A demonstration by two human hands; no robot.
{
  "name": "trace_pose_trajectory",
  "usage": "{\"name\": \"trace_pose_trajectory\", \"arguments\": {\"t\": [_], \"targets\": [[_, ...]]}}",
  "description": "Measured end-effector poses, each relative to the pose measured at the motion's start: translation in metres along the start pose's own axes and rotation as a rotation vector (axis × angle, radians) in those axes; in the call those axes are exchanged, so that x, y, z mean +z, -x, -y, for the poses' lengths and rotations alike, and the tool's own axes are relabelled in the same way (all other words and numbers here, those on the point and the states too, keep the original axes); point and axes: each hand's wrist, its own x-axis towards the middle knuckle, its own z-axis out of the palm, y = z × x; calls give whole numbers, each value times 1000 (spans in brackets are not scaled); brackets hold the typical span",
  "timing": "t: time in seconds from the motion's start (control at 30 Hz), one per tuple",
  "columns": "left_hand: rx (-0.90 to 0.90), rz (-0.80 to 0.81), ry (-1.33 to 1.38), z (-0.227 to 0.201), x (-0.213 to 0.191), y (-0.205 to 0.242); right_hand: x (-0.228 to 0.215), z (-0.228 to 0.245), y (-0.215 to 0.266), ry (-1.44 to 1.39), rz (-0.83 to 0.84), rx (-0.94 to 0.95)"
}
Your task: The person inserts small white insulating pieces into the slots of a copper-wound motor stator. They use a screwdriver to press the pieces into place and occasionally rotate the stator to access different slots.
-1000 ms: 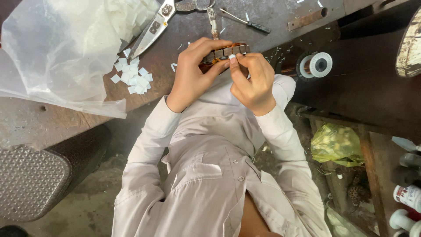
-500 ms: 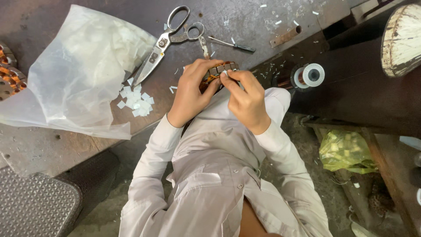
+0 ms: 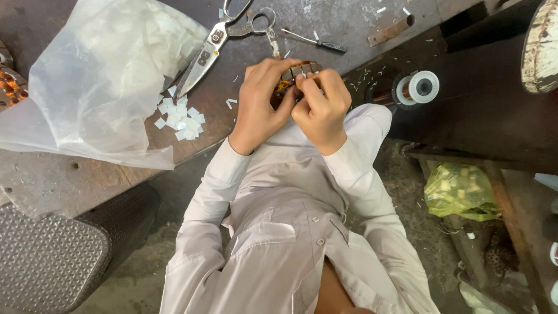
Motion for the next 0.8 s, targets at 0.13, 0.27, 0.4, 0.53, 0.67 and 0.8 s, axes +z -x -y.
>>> {"name": "trace_pose_trajectory", "arguments": {"t": [0.13, 0.27, 0.4, 0.53, 0.67, 0.8], "targets": [[-64, 11, 67, 3, -3, 8, -8, 4, -1, -144, 39, 101], [-45, -79, 47, 8, 0, 23, -33, 3, 2, -281, 136, 213], [19, -124, 41, 14, 6, 39, -38, 2, 11, -413, 356, 201], [78, -152, 37, 14, 8, 44, -31, 3, 19, -388, 348, 203], [124, -116, 51, 15, 9, 47, -29, 4, 32, -349, 276, 179], [143, -90, 34, 15, 6, 51, -25, 5, 43, -335, 226, 163]]}}
